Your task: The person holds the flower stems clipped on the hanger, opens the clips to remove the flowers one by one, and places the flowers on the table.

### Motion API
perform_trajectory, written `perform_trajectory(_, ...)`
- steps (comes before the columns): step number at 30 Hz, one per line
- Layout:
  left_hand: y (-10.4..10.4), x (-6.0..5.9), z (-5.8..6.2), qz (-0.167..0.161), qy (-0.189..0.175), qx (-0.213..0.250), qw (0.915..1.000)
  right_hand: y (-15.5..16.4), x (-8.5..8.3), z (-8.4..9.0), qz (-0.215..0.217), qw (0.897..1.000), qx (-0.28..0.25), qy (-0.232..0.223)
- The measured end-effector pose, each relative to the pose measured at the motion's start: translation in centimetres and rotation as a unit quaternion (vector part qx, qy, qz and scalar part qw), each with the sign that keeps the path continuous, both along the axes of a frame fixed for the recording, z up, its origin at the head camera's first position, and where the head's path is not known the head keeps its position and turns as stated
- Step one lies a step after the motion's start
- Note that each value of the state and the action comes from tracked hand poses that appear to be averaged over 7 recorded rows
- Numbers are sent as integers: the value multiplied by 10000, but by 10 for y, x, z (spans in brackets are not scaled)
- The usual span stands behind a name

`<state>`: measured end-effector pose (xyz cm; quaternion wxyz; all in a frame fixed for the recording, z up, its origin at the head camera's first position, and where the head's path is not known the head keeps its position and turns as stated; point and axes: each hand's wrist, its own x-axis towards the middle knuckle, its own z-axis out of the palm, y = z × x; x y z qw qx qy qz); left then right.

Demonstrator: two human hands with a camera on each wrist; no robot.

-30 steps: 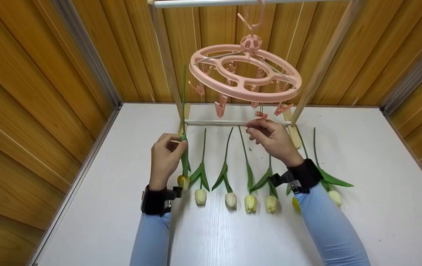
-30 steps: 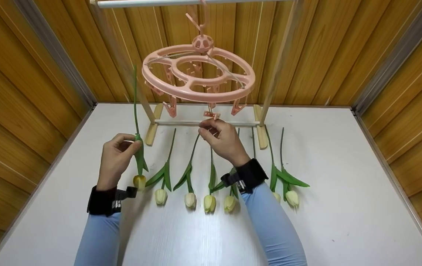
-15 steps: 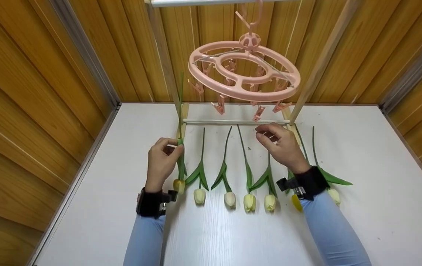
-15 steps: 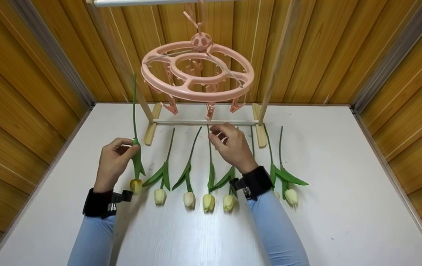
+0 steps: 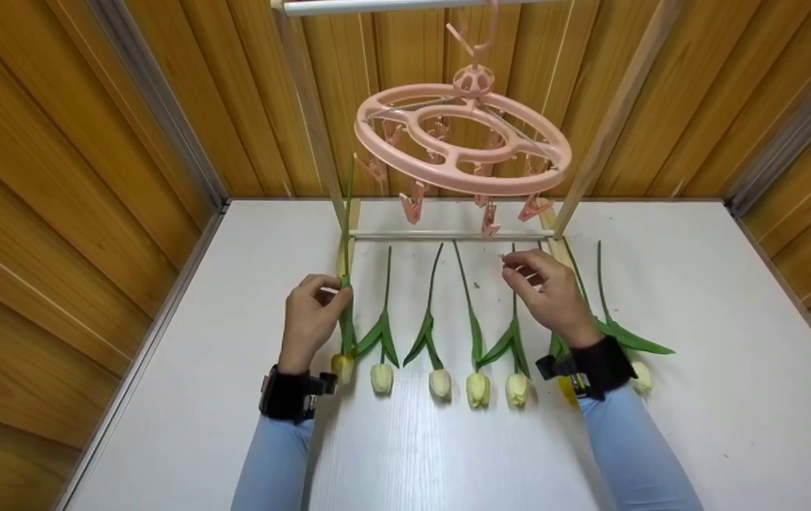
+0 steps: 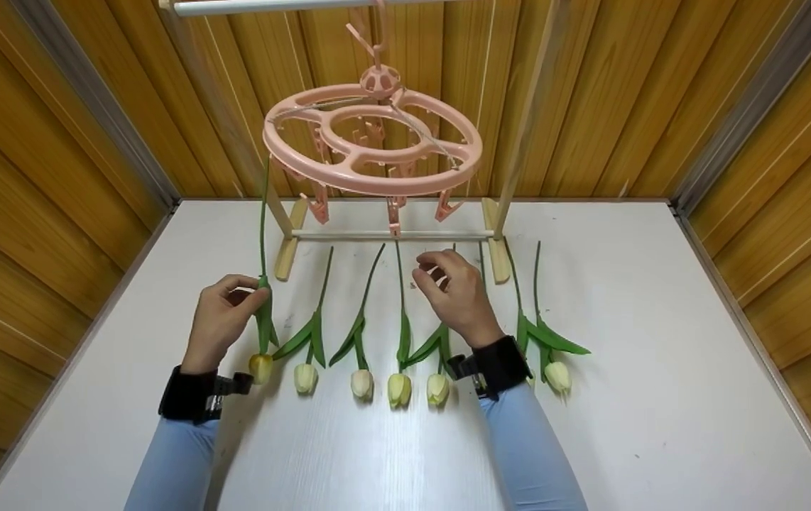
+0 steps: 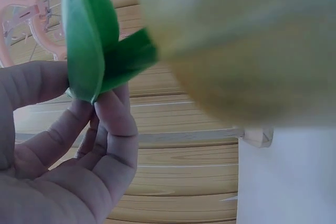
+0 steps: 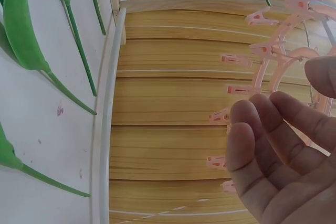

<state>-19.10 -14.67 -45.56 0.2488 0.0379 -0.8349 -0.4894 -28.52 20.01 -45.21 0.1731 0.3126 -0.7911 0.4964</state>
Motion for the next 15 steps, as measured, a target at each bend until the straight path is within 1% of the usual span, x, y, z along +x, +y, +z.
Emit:
perform_trajectory(6,-1,-2,-7,-41,-222,-35,9997,1,3,-8,24,9999,-119,46)
perform_trajectory(11,-3,-5,-14,-132,-298,-76,9994,2,5,-14,41,9998,-192,1)
perform_trajectory(15,-3,-5,-17,-174,-352,-58,9992,4,7,-21,8,9999,-122,-40)
